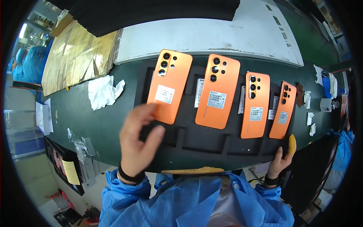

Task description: Cleaning and inspecting multiple orange smartphones on an assembly line using a cloth and yellow finger cots.

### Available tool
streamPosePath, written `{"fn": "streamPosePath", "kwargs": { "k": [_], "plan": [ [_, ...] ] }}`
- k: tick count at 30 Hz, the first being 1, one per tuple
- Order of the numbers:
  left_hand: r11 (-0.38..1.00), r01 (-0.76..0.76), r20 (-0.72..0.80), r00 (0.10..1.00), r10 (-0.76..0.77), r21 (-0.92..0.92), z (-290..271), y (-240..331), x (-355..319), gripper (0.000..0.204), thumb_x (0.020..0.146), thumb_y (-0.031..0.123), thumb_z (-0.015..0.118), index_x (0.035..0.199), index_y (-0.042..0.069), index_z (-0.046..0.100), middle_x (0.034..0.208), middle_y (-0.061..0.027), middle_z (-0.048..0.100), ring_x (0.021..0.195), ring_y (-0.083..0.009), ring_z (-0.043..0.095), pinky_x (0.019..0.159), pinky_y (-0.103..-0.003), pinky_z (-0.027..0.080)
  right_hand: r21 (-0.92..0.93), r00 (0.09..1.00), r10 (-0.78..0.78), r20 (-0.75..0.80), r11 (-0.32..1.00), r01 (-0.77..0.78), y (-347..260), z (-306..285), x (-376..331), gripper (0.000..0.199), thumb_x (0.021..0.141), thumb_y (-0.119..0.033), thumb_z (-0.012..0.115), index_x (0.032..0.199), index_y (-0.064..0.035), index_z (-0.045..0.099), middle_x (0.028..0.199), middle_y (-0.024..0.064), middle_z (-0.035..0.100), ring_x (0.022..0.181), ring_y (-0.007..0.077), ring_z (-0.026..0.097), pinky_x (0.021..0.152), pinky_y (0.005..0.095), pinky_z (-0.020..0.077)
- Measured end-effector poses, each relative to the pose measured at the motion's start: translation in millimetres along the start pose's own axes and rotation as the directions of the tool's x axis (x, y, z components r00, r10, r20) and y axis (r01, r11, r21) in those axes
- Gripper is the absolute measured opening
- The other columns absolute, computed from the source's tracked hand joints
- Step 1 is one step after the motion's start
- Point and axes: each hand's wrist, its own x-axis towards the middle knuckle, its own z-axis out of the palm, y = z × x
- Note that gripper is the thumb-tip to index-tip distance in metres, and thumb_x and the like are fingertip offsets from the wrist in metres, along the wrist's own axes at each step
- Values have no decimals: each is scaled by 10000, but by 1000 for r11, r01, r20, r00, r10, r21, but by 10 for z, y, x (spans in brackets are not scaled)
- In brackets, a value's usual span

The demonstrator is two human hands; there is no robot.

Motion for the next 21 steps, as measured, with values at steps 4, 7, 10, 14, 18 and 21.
{"fn": "streamPosePath", "kwargs": {
  "k": [4,7,10,14,18,21],
  "plan": [
    [960,107,-195,979,-57,258,-153,-214,207,474,855,138,737,1279,-21,596,1122,-190,634,838,-254,639,734,-343,516,34,894,404,196,908,-418,-59,-171,373,449,955,-17,590,1394,31,510,1129,77,625,931,169,560,843,311,459],
    [944,172,-68,985,-159,283,-174,-353,287,484,858,253,751,1224,-37,623,915,-162,630,716,-248,591,647,-343,494,-52,894,393,217,919,-391,-84,-91,595,379,980,-52,576,1341,58,539,1060,102,652,870,184,587,795,320,477],
    [947,270,9,961,-276,175,-222,-536,316,459,856,249,754,1186,-47,636,840,-135,607,695,-241,578,615,-350,473,-428,965,216,149,894,-134,-33,6,660,324,1014,-118,557,1268,82,575,1044,150,667,878,195,607,803,323,484],
    [968,207,29,977,-213,140,-239,-566,344,395,823,178,739,1126,-53,636,828,-136,589,682,-270,589,612,-373,473,-331,960,269,82,916,-228,11,26,610,313,1037,-175,551,1217,74,608,996,153,690,889,207,633,821,335,496],
    [963,84,-20,996,-82,257,-224,-496,298,377,804,140,718,1117,-50,632,839,-163,586,693,-339,614,613,-411,488,-305,983,169,68,942,-141,-24,9,568,272,1041,-152,541,1197,56,620,1004,131,687,893,177,621,821,319,489],
    [952,62,-20,998,-59,300,-239,-486,255,383,800,110,701,1141,-44,621,859,-188,584,671,-388,612,591,-433,494,-273,989,143,46,954,-125,-89,12,557,253,1045,-139,533,1188,51,620,1008,110,682,901,153,607,824,297,479]
  ]
}}
